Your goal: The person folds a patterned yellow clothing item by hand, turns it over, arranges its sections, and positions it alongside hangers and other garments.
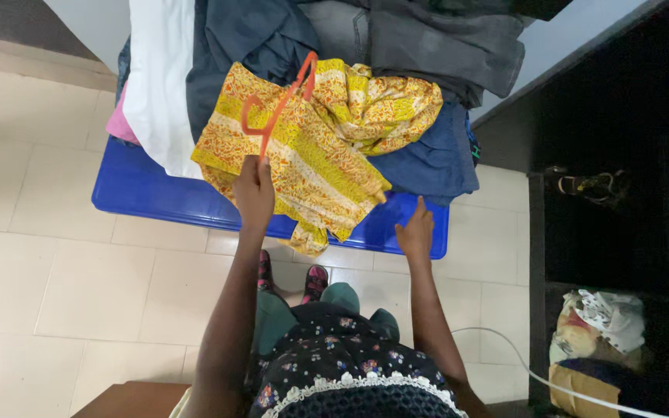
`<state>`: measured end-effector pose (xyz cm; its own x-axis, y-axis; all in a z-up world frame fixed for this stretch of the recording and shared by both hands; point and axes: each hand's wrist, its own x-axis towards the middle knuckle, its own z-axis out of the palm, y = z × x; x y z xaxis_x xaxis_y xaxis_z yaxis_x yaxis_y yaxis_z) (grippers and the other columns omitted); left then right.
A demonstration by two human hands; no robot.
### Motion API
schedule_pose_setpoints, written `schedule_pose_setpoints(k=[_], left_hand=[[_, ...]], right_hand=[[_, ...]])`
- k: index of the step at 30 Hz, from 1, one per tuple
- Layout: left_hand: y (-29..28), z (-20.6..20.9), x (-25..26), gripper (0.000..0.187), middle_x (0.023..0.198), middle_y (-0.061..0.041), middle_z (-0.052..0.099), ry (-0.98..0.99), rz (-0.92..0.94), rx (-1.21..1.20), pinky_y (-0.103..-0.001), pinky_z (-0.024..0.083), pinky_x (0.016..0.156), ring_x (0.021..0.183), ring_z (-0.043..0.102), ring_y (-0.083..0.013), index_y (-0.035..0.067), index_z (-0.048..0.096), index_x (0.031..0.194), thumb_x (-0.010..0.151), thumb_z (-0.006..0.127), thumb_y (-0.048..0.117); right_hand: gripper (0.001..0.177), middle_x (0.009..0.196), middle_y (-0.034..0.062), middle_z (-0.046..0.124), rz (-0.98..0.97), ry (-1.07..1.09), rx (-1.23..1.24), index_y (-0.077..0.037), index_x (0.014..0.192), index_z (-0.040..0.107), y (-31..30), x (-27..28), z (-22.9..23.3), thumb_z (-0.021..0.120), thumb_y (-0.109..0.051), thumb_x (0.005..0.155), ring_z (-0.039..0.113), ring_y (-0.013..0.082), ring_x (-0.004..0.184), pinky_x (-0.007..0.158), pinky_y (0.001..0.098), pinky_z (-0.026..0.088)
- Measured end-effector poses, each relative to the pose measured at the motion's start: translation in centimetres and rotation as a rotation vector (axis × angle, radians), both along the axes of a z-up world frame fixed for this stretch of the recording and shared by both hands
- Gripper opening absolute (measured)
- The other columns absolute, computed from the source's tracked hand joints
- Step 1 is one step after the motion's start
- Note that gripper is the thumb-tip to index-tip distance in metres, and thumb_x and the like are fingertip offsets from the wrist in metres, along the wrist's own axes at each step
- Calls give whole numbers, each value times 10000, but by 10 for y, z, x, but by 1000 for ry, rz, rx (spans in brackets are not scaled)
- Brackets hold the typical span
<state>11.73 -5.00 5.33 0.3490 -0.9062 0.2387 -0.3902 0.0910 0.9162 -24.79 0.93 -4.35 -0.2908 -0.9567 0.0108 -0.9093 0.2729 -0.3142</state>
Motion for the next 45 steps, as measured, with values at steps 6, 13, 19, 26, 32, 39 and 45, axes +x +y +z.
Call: schedule_pose_setpoints(k=[6, 13, 19, 26, 32, 39, 45], left_hand=[[21, 33, 11, 288, 562, -85, 417, 29, -175, 79, -380, 312, 483, 512, 381, -156, 33, 568, 846, 1026, 623, 251], [53, 41, 53, 358, 630, -91, 370, 55, -229, 25, -345, 330, 521, 610, 346, -127, 8, 485, 811, 1053, 646, 217], [65, 50, 68, 221, 607, -172, 542, -27, -12, 52, -405, 397, 486, 487, 540, -274, 36, 607, 932, 1004, 629, 243], [40, 19, 83, 244, 701, -204, 599, -238, 346, -1, -470, 383, 514, 616, 576, -423, 40, 626, 962, 1076, 596, 254], [43, 49, 79, 236, 614, -186, 470, -76, 135, -25, -427, 348, 509, 530, 459, -357, 21, 652, 926, 1034, 669, 230], [73, 123, 44, 193, 642, -119, 573, -250, -37, -239, -396, 385, 490, 510, 553, -283, 38, 664, 894, 971, 712, 208], [129, 136, 48, 223, 650, -98, 539, -370, 168, -375, -406, 377, 527, 554, 541, -266, 52, 646, 798, 910, 799, 170]], right_hand=[[694, 1446, 200, 545, 378, -704, -296, 4, 1520, 394, -58, 97, 32, 731, -150, 934, 535, 319, 1344, 1091, 424, 434], [612, 1235, 179, 675, 532, -811, -211, -33, 1483, 488, -148, 179, 70, 717, -292, 979, 646, 286, 1148, 996, 401, 503], [359, 819, 126, 716, 584, -447, -170, 15, 1109, 729, -136, 189, 82, 763, -320, 987, 629, 124, 768, 733, 371, 507], [342, 1101, 36, 758, 460, -1463, 43, 12, 1215, 690, -79, 101, 119, 685, -183, 935, 699, 119, 957, 881, 293, 561], [368, 1028, 208, 715, 469, -637, 395, 50, 1257, 686, -67, 23, 83, 754, -178, 976, 702, 257, 907, 839, 417, 549], [650, 1427, 131, 574, 687, -908, -149, -16, 1522, 407, -84, 92, 100, 699, -132, 954, 527, 204, 1363, 1142, 344, 408], [525, 1413, 114, 623, 654, -1174, -174, -3, 1459, 519, -73, 145, 134, 691, -86, 970, 573, 205, 1308, 1144, 351, 425]])
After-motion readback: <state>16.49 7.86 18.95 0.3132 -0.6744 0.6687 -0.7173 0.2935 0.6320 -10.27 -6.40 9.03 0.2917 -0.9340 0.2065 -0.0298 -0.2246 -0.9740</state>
